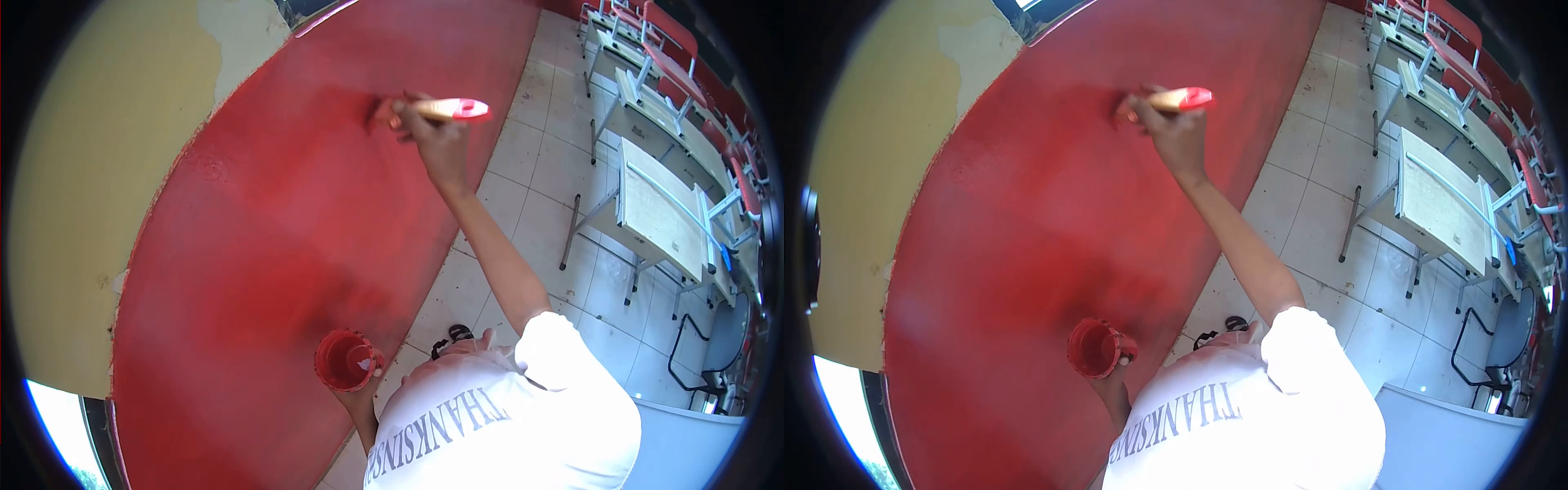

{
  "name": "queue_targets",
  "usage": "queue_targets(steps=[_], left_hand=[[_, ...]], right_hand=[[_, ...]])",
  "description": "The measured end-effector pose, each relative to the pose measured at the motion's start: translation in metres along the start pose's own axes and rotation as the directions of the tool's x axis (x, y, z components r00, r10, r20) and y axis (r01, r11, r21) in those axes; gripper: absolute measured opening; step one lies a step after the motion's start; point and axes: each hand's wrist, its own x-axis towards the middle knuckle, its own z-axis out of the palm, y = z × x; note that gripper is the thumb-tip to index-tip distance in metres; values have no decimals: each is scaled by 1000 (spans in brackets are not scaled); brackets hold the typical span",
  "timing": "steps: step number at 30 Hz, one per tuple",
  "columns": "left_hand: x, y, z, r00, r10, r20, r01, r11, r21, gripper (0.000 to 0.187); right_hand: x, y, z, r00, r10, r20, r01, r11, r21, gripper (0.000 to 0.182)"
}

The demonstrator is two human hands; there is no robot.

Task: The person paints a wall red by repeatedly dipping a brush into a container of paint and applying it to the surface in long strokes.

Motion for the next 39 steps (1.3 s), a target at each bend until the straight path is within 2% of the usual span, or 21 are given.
queue_targets(steps=[2, 5, 8, 10, 13, 18, 24, 26, 30, 33, 35, 37, 39], left_hand=[[-1, -1, -1, 998, -63, -1, 63, 998, 0, 95], [0, -2, -2, 1000, -22, 10, 22, 999, -30, 94], [2, 7, 2, 998, -26, 54, 29, 998, -55, 92], [4, 17, 8, 998, -38, 59, 43, 995, -86, 91], [3, 13, 6, 999, -27, 44, 30, 997, -78, 89], [3, 23, 16, 1000, -11, 29, 14, 995, -99, 87], [6, 13, 15, 996, 10, 84, -7, 999, -43, 85], [4, 19, 21, 997, -45, 61, 46, 999, -23, 86], [5, 19, 21, 999, -16, 47, 18, 999, -47, 86], [5, 20, 24, 1000, 22, -8, -22, 999, -29, 85], [4, 13, 20, 1000, 26, -13, -26, 1000, -5, 85], [3, 16, 22, 1000, -4, -15, 4, 1000, -30, 86], [3, 19, 24, 1000, -25, -5, 25, 999, -47, 87]], right_hand=[[19, -21, 10, 998, -67, 8, 66, 997, 44, 31], [27, -51, 16, 997, -74, -9, 75, 983, 168, 30], [14, -66, 1, 996, -44, -73, 60, 974, 221, 31], [1, -52, -19, 993, 27, -118, -6, 985, 172, 33], [-21, -6, -53, 965, 178, -193, -151, 978, 146, 34], [-65, 99, -103, 866, 419, -272, -417, 906, 70, 34], [-90, 182, -109, 865, 431, -258, -448, 894, -7, 36], [-83, 187, -103, 874, 420, -244, -433, 901, 2, 35], [-49, 166, -86, 935, 318, -157, -327, 945, -33, 32], [-11, 123, -67, 970, 201, -138, -201, 980, 13, 31], [17, 91, -50, 981, 67, -180, -58, 997, 55, 19], [43, 50, -35, 985, 25, -173, -29, 999, -21, 19], [64, 20, -22, 983, -48, -177, 56, 998, 38, 20]])
